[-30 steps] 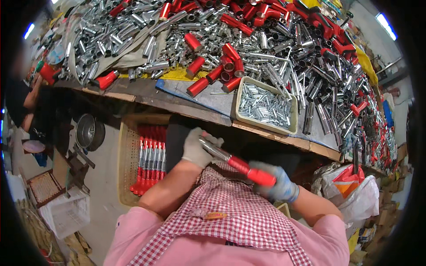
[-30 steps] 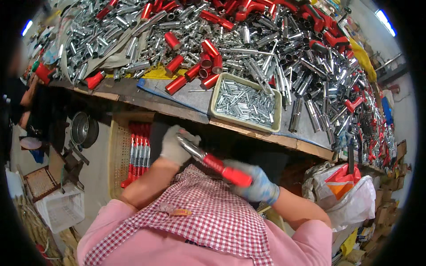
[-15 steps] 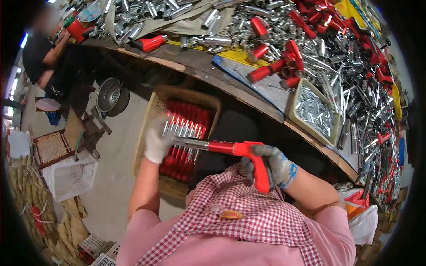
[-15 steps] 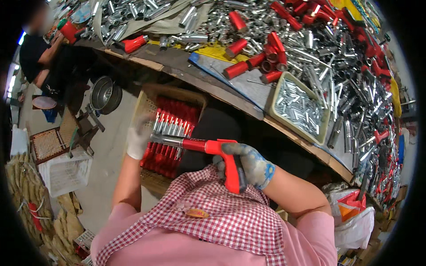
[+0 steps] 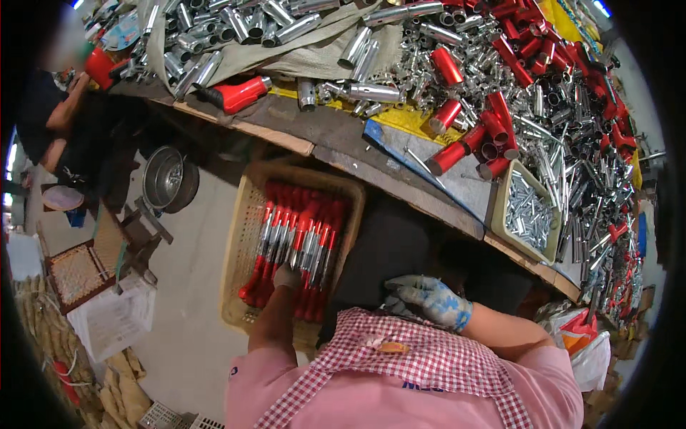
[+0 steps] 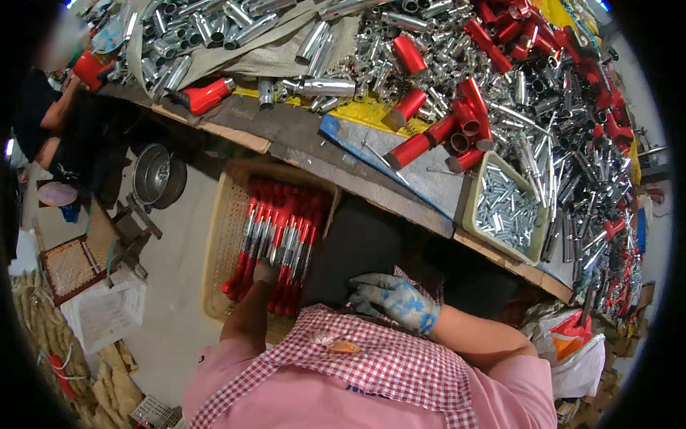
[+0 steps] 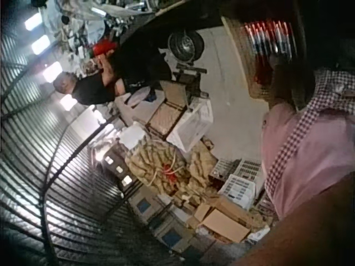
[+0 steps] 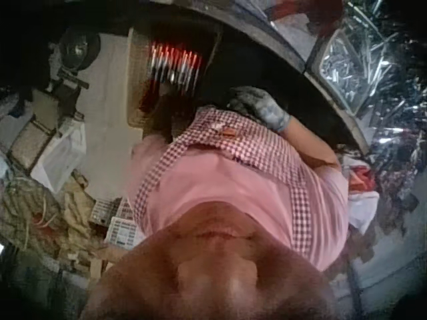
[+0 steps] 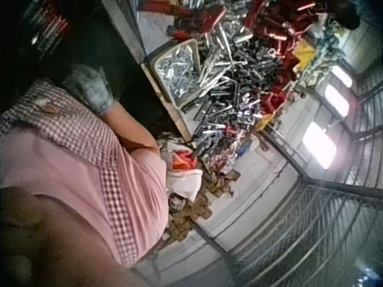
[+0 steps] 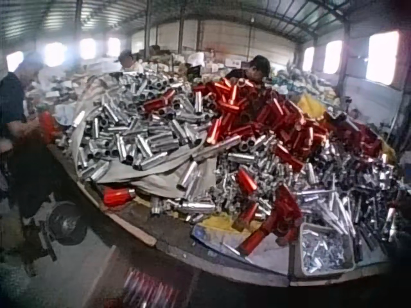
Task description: Assembling red and silver metal hardware components at an industrial workbench.
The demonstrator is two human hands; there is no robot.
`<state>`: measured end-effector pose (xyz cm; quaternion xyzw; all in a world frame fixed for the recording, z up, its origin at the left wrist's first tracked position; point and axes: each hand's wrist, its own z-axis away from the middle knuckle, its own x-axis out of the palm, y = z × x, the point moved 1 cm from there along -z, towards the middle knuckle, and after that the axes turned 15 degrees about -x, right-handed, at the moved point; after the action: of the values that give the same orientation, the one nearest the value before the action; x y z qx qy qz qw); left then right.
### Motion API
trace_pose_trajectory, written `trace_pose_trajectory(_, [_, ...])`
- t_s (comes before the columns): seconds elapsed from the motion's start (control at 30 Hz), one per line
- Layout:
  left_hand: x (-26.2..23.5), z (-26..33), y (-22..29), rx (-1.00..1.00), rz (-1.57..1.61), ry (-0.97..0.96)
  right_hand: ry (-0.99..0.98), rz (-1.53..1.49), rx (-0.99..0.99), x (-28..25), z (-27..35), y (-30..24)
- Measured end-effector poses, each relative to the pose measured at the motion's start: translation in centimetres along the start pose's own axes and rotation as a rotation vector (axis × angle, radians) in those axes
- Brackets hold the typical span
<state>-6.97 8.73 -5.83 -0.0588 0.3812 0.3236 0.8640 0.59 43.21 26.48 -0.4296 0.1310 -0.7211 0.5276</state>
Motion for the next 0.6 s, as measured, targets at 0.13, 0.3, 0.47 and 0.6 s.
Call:
trace_pose_trajectory(0.13, [2.7, -1.9, 2.5, 0.197, -0.077, -0.173, 0.016, 0.147, -0.038, -0.9, 0.2, -0.9])
trace_pose_trajectory(0.3, [7.6, -6.0, 1.3, 0.355, -0.325, -0.17, -0.003, 0.33, -0.053, -0.9, -0.1, -1.1])
trace_pose_trajectory(0.47, [5.9, -5.9, 6.0, 0.247, -0.688, -0.229, -0.257, 0.891, -0.428, -3.0, 0.0, -0.5])
trace_pose_trajectory(0.6, [6.8, -5.0, 4.8, 0.223, -0.664, -0.048, -0.284, 0.892, -0.48, -2.7, 0.5, -0.5])
